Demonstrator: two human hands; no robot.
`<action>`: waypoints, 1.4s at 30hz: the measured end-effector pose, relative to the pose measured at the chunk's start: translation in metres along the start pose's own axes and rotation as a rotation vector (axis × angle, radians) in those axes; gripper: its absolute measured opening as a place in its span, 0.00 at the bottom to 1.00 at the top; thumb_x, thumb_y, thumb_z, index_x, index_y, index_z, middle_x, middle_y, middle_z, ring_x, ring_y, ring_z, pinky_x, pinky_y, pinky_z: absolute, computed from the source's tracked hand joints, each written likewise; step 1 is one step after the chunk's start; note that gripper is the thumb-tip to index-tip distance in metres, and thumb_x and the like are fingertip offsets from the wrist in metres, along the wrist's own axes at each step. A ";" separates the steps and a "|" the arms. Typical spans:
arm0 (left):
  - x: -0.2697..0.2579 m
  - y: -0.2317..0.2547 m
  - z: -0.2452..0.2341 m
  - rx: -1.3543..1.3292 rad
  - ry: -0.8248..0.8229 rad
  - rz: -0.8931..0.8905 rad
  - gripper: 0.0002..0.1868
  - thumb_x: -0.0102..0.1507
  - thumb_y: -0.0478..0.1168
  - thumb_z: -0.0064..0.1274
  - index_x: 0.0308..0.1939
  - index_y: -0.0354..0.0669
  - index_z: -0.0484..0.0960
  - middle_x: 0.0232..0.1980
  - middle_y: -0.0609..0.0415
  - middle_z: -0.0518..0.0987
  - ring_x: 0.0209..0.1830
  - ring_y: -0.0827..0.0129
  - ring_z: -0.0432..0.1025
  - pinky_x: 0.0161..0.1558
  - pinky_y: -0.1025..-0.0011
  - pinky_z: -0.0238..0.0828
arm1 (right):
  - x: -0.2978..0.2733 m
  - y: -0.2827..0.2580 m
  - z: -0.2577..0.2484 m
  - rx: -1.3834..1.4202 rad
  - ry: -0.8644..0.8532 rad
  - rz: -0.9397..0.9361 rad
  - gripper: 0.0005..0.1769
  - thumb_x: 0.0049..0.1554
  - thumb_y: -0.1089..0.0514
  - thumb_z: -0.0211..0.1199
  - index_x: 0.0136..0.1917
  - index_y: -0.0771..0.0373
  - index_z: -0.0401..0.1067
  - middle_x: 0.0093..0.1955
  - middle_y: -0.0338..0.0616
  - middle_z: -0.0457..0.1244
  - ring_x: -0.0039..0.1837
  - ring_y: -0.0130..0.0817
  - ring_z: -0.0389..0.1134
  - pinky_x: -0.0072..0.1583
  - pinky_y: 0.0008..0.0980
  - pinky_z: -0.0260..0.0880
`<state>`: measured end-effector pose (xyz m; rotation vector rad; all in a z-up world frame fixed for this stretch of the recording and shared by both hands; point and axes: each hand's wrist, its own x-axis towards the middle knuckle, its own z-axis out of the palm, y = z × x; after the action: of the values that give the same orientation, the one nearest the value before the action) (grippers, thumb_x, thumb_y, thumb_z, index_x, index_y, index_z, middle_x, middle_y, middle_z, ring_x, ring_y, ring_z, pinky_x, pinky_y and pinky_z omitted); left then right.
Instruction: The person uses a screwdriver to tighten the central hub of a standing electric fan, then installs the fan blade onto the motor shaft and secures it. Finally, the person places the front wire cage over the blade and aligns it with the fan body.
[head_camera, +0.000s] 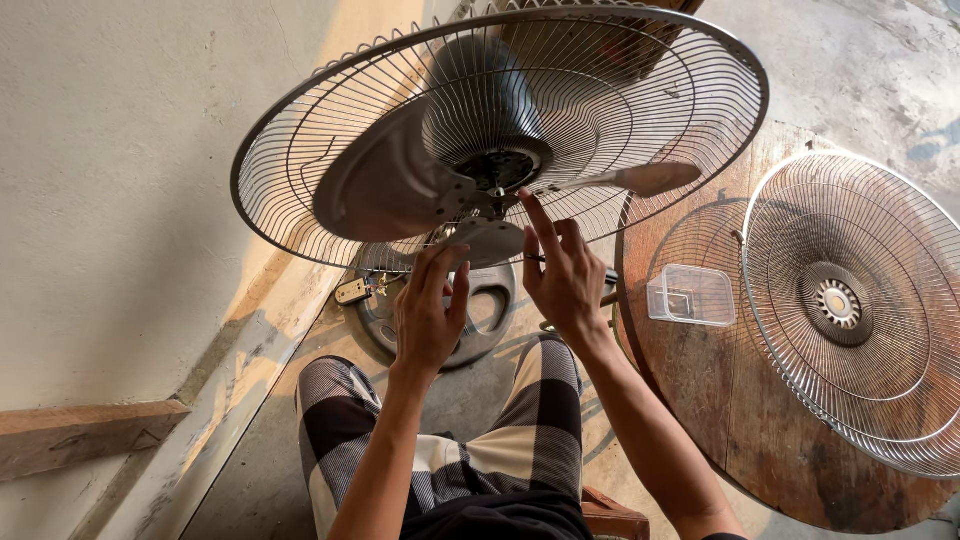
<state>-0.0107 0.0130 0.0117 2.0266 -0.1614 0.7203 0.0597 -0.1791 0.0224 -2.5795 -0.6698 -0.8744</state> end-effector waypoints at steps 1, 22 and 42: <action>0.000 0.001 0.002 0.014 -0.010 -0.001 0.13 0.69 0.36 0.53 0.58 0.43 0.78 0.59 0.54 0.78 0.28 0.74 0.75 0.31 0.72 0.76 | -0.003 0.001 0.002 0.003 -0.025 0.035 0.34 0.67 0.60 0.63 0.82 0.46 0.56 0.45 0.39 0.63 0.32 0.24 0.60 0.29 0.24 0.59; -0.004 0.006 -0.006 -0.008 -0.007 0.015 0.13 0.71 0.37 0.52 0.60 0.43 0.77 0.59 0.54 0.77 0.33 0.71 0.77 0.34 0.74 0.77 | -0.017 -0.046 -0.001 0.414 -0.242 0.237 0.38 0.64 0.56 0.62 0.82 0.50 0.51 0.46 0.49 0.70 0.36 0.34 0.72 0.37 0.37 0.74; -0.006 0.002 -0.005 0.038 -0.082 -0.063 0.16 0.70 0.42 0.51 0.61 0.43 0.75 0.59 0.52 0.77 0.29 0.69 0.77 0.33 0.69 0.78 | -0.023 -0.041 0.006 0.385 -0.551 0.370 0.54 0.61 0.55 0.65 0.86 0.50 0.30 0.42 0.50 0.71 0.39 0.43 0.72 0.41 0.42 0.72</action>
<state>-0.0185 0.0153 0.0113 2.0898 -0.1320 0.6056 0.0248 -0.1491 0.0098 -2.4582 -0.4136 0.0870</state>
